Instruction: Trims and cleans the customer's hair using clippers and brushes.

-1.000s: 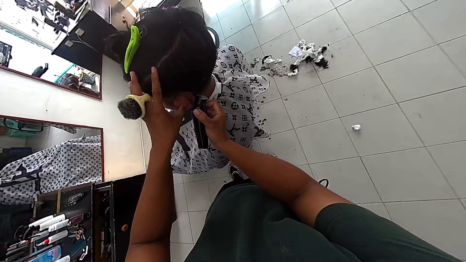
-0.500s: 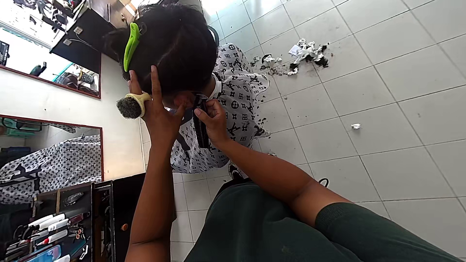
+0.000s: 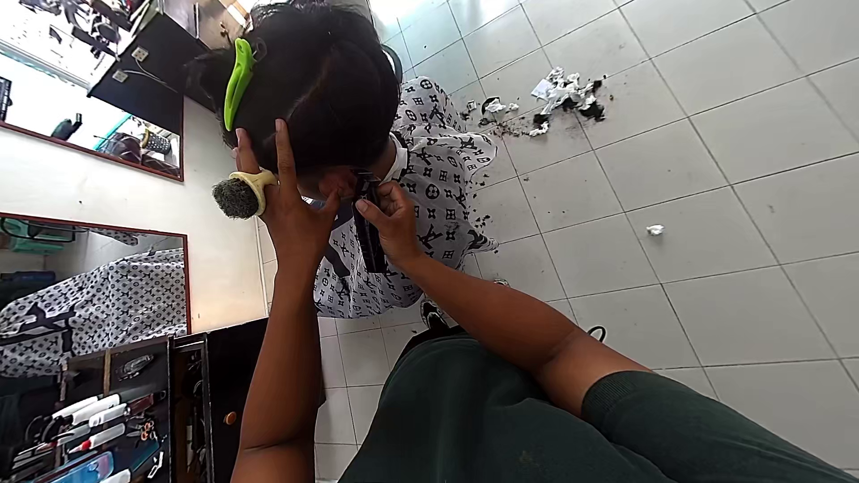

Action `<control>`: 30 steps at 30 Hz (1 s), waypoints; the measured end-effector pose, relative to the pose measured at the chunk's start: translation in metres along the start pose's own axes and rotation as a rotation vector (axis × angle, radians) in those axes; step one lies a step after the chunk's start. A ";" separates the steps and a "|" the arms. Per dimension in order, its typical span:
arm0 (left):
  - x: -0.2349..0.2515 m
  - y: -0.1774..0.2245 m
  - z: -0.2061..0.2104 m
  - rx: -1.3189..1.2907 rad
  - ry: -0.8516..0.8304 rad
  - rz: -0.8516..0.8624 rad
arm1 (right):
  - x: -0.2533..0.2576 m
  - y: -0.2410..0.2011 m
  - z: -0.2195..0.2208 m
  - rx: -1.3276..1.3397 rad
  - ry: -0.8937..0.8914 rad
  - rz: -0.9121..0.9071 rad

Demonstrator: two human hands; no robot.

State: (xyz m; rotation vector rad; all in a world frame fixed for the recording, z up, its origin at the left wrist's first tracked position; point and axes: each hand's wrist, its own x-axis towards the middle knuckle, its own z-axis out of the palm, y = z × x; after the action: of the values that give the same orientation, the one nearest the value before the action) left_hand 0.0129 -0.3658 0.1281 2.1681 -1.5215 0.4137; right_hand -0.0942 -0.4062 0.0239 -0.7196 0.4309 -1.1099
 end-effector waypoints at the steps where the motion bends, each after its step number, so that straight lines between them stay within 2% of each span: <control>1: 0.000 0.001 -0.001 0.000 -0.007 -0.006 | 0.000 0.001 -0.001 0.000 0.006 -0.009; 23: 0.001 0.000 -0.001 -0.011 -0.013 -0.002 | 0.002 0.001 -0.003 0.007 0.004 -0.031; 30: 0.000 -0.001 -0.002 0.008 -0.005 -0.001 | 0.004 -0.001 -0.001 -0.005 0.002 0.027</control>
State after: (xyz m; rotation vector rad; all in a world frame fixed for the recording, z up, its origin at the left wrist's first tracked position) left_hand 0.0135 -0.3649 0.1295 2.1779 -1.5237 0.4146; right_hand -0.0938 -0.4104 0.0241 -0.7154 0.4440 -1.0843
